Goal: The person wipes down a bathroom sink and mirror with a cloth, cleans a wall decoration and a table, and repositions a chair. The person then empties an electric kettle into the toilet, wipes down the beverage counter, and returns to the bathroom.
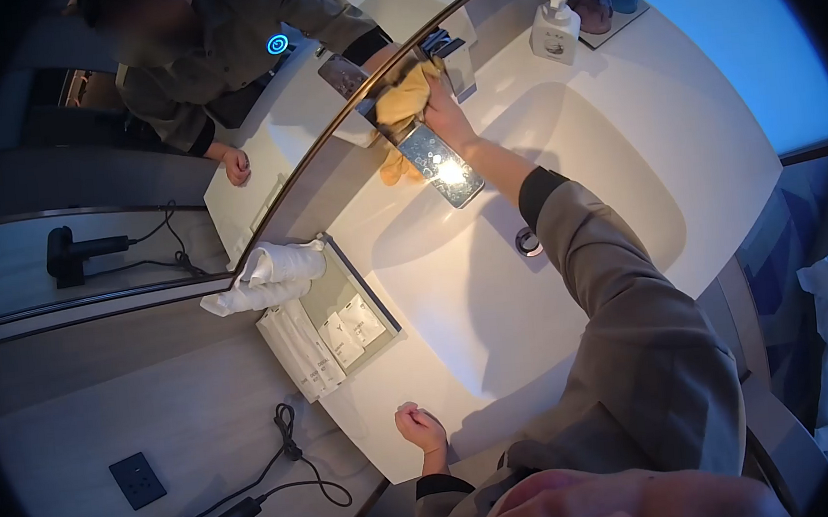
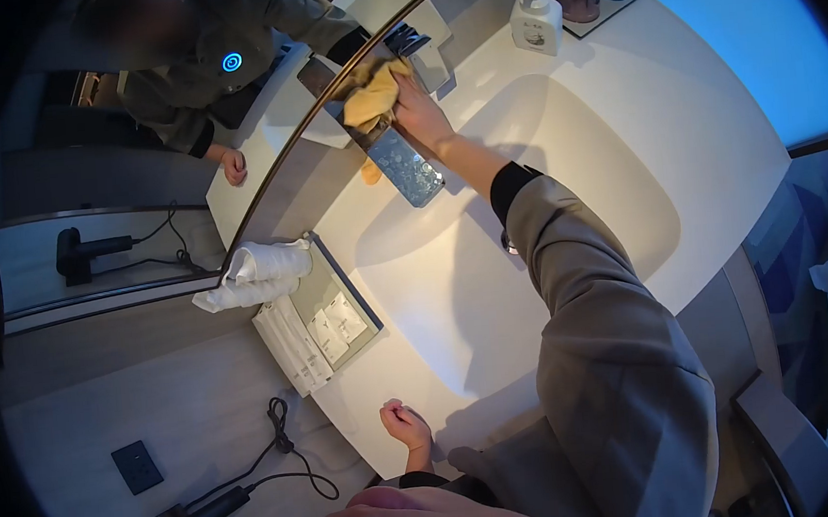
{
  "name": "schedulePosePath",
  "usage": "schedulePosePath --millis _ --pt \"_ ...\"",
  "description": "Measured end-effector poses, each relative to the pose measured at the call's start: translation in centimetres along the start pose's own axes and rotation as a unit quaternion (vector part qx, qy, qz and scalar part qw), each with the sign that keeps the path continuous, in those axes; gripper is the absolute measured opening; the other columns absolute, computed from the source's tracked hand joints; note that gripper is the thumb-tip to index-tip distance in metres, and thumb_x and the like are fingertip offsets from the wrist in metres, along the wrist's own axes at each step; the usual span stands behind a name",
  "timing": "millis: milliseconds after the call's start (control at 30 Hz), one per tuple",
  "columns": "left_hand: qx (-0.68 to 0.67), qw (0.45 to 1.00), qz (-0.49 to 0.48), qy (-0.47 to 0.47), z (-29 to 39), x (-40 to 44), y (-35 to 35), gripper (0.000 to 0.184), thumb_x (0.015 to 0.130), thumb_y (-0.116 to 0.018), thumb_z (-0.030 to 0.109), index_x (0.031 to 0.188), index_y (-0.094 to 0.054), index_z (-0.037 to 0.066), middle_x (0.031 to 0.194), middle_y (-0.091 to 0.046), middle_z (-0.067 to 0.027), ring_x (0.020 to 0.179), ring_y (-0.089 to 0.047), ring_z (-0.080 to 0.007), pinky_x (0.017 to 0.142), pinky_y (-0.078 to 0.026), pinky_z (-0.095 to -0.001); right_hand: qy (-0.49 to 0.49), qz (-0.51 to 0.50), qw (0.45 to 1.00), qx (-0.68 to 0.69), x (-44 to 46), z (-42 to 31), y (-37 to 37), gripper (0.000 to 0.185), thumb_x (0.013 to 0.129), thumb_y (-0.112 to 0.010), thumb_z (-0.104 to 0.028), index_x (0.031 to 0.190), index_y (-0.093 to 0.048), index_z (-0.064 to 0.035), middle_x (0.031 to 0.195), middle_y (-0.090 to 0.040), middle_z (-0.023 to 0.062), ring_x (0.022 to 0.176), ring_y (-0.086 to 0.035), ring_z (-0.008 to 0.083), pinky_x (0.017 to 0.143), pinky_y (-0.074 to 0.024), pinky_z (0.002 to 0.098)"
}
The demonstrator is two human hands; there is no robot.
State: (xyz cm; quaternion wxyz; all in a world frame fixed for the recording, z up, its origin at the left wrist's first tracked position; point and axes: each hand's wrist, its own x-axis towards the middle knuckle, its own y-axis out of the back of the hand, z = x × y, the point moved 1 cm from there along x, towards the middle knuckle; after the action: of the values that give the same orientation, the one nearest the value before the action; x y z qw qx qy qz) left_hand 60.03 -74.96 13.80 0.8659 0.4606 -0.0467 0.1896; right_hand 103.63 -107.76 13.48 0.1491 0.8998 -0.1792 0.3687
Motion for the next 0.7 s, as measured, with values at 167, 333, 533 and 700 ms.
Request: schedulePosePath --millis 167,333,533,700 --pt "0.005 1.0 -0.01 -0.001 -0.3 0.2 0.1 0.01 0.071 -0.037 -0.002 0.076 -0.045 0.0 0.076 -0.048 -0.0132 0.071 -0.047 -0.028 0.066 -0.039 -0.0361 -0.134 0.011 0.949 0.285 -1.1 -1.7 0.6 0.048 0.082 -0.05 -0.015 0.127 -0.038 -0.0029 0.134 -0.031 0.0181 0.124 -0.029 0.035 0.102 -0.0265 0.0346" --pt "-0.007 1.0 0.009 -0.005 0.0 0.4 -0.2 0.009 0.071 -0.038 -0.002 0.076 -0.045 0.001 0.075 -0.049 -0.0135 0.071 -0.047 -0.0291 0.066 -0.038 -0.0377 0.044 0.029 0.997 -0.049 3.2 -2.4 -0.2 0.043 0.091 -0.043 -0.018 0.129 -0.03 -0.0021 0.127 -0.039 0.0082 0.118 -0.036 0.018 0.1 -0.0263 0.0267" --pt "0.035 0.999 -0.013 -0.018 1.1 0.8 0.1 0.009 0.07 -0.039 -0.001 0.075 -0.045 0.002 0.075 -0.049 -0.0128 0.071 -0.046 -0.0303 0.066 -0.036 -0.0383 -0.215 0.017 0.974 0.068 -3.0 -1.7 -5.4 0.045 0.087 -0.046 -0.013 0.127 -0.031 -0.0019 0.122 -0.043 0.0118 0.114 -0.04 0.0234 0.098 -0.0281 0.0286" --pt "0.063 0.997 -0.021 -0.035 1.0 0.7 0.2 0.009 0.07 -0.04 -0.001 0.075 -0.045 0.003 0.074 -0.049 -0.0121 0.07 -0.046 -0.0301 0.065 -0.036 -0.0381 -0.289 0.079 0.951 0.077 -4.3 -9.1 -14.2 0.047 0.085 -0.044 -0.01 0.128 -0.029 0.0001 0.125 -0.041 0.015 0.116 -0.038 0.027 0.1 -0.0266 0.03"
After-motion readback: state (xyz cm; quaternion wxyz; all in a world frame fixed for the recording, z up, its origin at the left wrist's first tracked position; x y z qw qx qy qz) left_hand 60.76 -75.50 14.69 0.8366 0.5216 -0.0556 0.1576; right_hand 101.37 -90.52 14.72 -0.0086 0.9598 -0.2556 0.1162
